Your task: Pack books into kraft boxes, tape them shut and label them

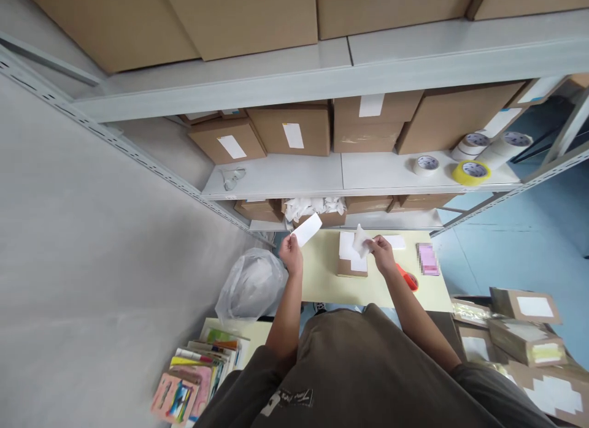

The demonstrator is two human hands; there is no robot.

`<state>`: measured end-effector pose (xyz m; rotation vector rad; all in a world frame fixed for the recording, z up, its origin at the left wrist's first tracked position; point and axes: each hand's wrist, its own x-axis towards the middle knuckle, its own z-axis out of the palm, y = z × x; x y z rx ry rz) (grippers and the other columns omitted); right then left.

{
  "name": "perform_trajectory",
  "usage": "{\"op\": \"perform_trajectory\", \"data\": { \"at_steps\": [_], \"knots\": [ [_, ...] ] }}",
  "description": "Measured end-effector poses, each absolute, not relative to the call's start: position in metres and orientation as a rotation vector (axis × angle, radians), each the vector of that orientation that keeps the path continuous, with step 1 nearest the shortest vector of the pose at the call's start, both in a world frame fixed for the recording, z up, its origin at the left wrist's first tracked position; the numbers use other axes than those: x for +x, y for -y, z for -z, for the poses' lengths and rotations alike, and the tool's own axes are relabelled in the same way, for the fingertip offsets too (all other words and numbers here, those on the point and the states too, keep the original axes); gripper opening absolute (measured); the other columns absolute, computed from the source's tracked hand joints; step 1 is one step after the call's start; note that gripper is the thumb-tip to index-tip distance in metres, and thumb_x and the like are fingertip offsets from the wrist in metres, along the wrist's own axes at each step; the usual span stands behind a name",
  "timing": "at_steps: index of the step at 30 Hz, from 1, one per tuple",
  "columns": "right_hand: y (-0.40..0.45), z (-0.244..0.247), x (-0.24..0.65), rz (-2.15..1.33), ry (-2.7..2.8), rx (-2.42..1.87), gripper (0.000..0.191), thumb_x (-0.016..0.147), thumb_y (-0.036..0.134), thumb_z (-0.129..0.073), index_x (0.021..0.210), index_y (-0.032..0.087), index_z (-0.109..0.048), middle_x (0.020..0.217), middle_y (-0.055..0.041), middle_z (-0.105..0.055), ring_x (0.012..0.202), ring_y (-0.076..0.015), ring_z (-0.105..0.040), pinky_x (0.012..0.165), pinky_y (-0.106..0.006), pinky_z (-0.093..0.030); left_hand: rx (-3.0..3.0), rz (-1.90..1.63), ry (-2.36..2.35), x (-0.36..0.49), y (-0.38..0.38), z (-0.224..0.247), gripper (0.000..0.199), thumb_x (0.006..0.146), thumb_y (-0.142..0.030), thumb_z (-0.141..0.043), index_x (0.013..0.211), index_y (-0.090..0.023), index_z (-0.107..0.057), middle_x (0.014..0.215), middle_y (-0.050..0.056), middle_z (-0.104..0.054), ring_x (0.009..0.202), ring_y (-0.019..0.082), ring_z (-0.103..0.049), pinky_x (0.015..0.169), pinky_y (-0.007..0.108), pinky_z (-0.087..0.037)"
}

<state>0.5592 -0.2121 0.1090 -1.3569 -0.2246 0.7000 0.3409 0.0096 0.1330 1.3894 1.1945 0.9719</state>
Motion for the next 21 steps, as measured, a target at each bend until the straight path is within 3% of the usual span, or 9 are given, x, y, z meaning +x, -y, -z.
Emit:
{"op": "perform_trajectory", "data": {
  "at_steps": [4, 12, 17, 21],
  "knots": [
    [0.128, -0.082, 0.524, -0.787, 0.162, -1.322, 0.049, 0.058, 0.044, -0.092, 0.089, 0.026, -0.06, 0.078, 0.0021, -0.069, 0.072, -0.019, -0.065, 0.068, -0.033, -0.054, 1.354, -1.064, -1.239, 0.309, -0.027, -0.128, 0.046, 0.091, -0.062, -0.068, 0.105, -0.019, -0.078, 0.1, 0.011, -0.081, 0.099, 0.025, -0.073, 0.085, 0.031, -0.058],
    [-0.065, -0.06, 0.492, -0.95, 0.352, -1.419, 0.046, 0.072, 0.063, -0.079, 0.089, 0.024, -0.06, 0.075, 0.0004, -0.067, 0.076, -0.0199, -0.067, 0.067, -0.031, -0.053, 1.368, -1.013, -1.244, 0.244, -0.051, -0.124, 0.046, 0.095, -0.06, -0.064, 0.108, -0.019, -0.079, 0.1, 0.01, -0.081, 0.092, 0.023, -0.074, 0.082, 0.03, -0.058],
    [-0.162, -0.069, 0.496, -0.866, 0.359, -1.593, 0.028, 0.089, 0.044, -0.069, 0.101, 0.019, -0.066, 0.084, -0.0036, -0.072, 0.086, -0.0187, -0.067, 0.077, -0.032, -0.054, 1.387, -0.984, -1.31, 0.218, -0.056, -0.12, 0.044, 0.098, -0.058, -0.063, 0.108, -0.019, -0.081, 0.099, 0.01, -0.081, 0.087, 0.022, -0.073, 0.081, 0.031, -0.058],
    [-0.184, -0.074, 0.502, -0.78, 0.456, -1.713, 0.022, 0.091, 0.037, -0.065, 0.107, 0.022, -0.071, 0.096, -0.0064, -0.077, 0.097, -0.0208, -0.065, 0.086, -0.036, -0.054, 1.442, -0.988, -1.299, 0.215, -0.058, -0.113, 0.043, 0.099, -0.056, -0.063, 0.107, -0.019, -0.082, 0.094, 0.009, -0.08, 0.084, 0.021, -0.073, 0.078, 0.031, -0.059]
  ]
}}
